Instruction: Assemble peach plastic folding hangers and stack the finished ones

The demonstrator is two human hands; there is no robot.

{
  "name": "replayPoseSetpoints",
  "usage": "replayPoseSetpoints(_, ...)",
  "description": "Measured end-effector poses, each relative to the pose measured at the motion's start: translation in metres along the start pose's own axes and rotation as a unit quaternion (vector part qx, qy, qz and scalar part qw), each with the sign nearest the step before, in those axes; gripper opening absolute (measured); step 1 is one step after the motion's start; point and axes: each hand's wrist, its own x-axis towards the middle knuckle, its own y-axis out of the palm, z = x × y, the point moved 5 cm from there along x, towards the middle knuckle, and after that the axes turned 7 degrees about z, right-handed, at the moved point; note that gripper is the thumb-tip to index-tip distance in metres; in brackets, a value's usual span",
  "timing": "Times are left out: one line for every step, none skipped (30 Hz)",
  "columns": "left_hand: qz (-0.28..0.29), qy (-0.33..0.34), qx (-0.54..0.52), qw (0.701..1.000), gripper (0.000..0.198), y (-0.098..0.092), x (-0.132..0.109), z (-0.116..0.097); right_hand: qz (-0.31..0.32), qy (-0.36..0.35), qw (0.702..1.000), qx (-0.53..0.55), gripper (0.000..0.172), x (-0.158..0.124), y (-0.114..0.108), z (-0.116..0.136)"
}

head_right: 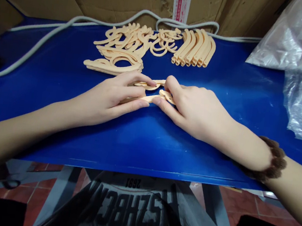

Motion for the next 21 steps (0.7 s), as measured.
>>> replayPoseSetpoints(0.003,0.0,0.001,1.0,0.038,0.0002,-0.0001,-0.0002,0.004,-0.008,1.0,-0.004,0.065,0.0003,-0.0002,0.0002)
replayPoseSetpoints(0.005,0.0,0.002,1.0,0.038,0.0004,-0.0001,-0.0004,0.009,-0.016,1.0,-0.008,0.065,0.0007,-0.0003,0.0003)
replayPoseSetpoints(0.008,0.0,0.003,1.0,0.037,0.0006,-0.0002,-0.0006,0.014,-0.023,1.0,-0.011,0.065,0.0009,-0.0004,0.0004)
replayPoseSetpoints(0.011,0.001,0.004,1.0,0.037,0.0008,-0.0004,-0.0008,0.019,-0.028,0.999,-0.013,0.066,0.0011,-0.0004,0.0003)
replayPoseSetpoints(0.013,0.002,0.005,1.0,0.037,0.001,-0.0005,-0.001,0.022,-0.032,0.999,-0.014,0.068,0.0011,-0.0005,0.0004)
replayPoseSetpoints(0.014,0.003,0.006,1.0,0.037,0.001,-0.0006,-0.0011,0.026,-0.036,0.999,-0.015,0.069,0.0011,-0.0005,0.0006)
replayPoseSetpoints(0.015,0.004,0.008,1.0,0.036,0.0011,-0.0007,-0.0014,0.027,-0.039,0.999,-0.016,0.07,0.0009,-0.0004,0.0011)
replayPoseSetpoints(0.014,0.006,0.009,1.0,0.036,0.001,-0.0008,-0.0017,0.03,-0.04,0.999,-0.017,0.07,0.0007,-0.0002,0.0016)
replayPoseSetpoints(0.014,0.008,0.009,1.0,0.035,0.0008,-0.0009,-0.002,0.034,-0.039,0.999,-0.018,0.07,0.0005,0.0001,0.0023)
replayPoseSetpoints(0.015,0.009,0.009,1.0,0.034,0.0006,-0.0009,-0.0022,0.038,-0.037,0.998,-0.018,0.068,0.0004,0.0004,0.003)
replayPoseSetpoints(0.016,0.01,0.009,1.0,0.034,0.0004,-0.0009,-0.0025,0.043,-0.032,0.998,-0.018,0.067,0.0004,0.0008,0.0037)
replayPoseSetpoints(0.019,0.009,0.009,1.0,0.035,0.0001,-0.0008,-0.0027,0.046,-0.026,0.998,-0.018,0.065,0.0004,0.0009,0.0044)
replayPoseSetpoints(0.023,0.007,0.008,1.0,0.036,-0.0001,-0.0007,-0.0027,0.05,-0.019,0.998,-0.017,0.063,0.0005,0.0011,0.0047)
replayPoseSetpoints(0.029,0.003,0.006,1.0,0.038,-0.0001,-0.0006,-0.0028,0.053,-0.013,0.998,-0.015,0.061,0.0007,0.0014,0.0051)
replayPoseSetpoints(0.036,-0.001,0.005,0.999,0.04,-0.0001,-0.0006,-0.0028,0.052,-0.009,0.999,-0.012,0.059,0.0009,0.0016,0.0054)
replayPoseSetpoints(0.042,-0.005,0.004,0.999,0.041,-0.0001,-0.0005,-0.003,0.051,-0.01,0.999,-0.006,0.057,0.001,0.0019,0.0057)
replayPoseSetpoints(0.047,-0.008,0.003,0.999,0.042,-0.0001,-0.0005,-0.0033,0.047,-0.014,0.999,0.001,0.056,0.0011,0.0021,0.0061)
replayPoseSetpoints(0.05,-0.01,0.003,0.999,0.042,-0.0001,-0.0004,-0.0037,0.041,-0.02,0.999,0.008,0.054,0.0011,0.0023,0.0064)
replayPoseSetpoints(0.051,-0.01,0.002,0.999,0.042,-0.0001,-0.0004,-0.0041,0.037,-0.026,0.999,0.016,0.053,0.001,0.0025,0.0066)
replayPoseSetpoints(0.051,-0.01,0.001,0.999,0.041,-0.0001,-0.0004,-0.0045,0.03,-0.032,0.999,0.022,0.053,0.0008,0.0024,0.0068)
replayPoseSetpoints(0.049,-0.01,0.0,0.999,0.039,-0.0002,-0.0004,-0.0048,0.026,-0.036,0.999,0.026,0.053,0.0006,0.0023,0.0069)
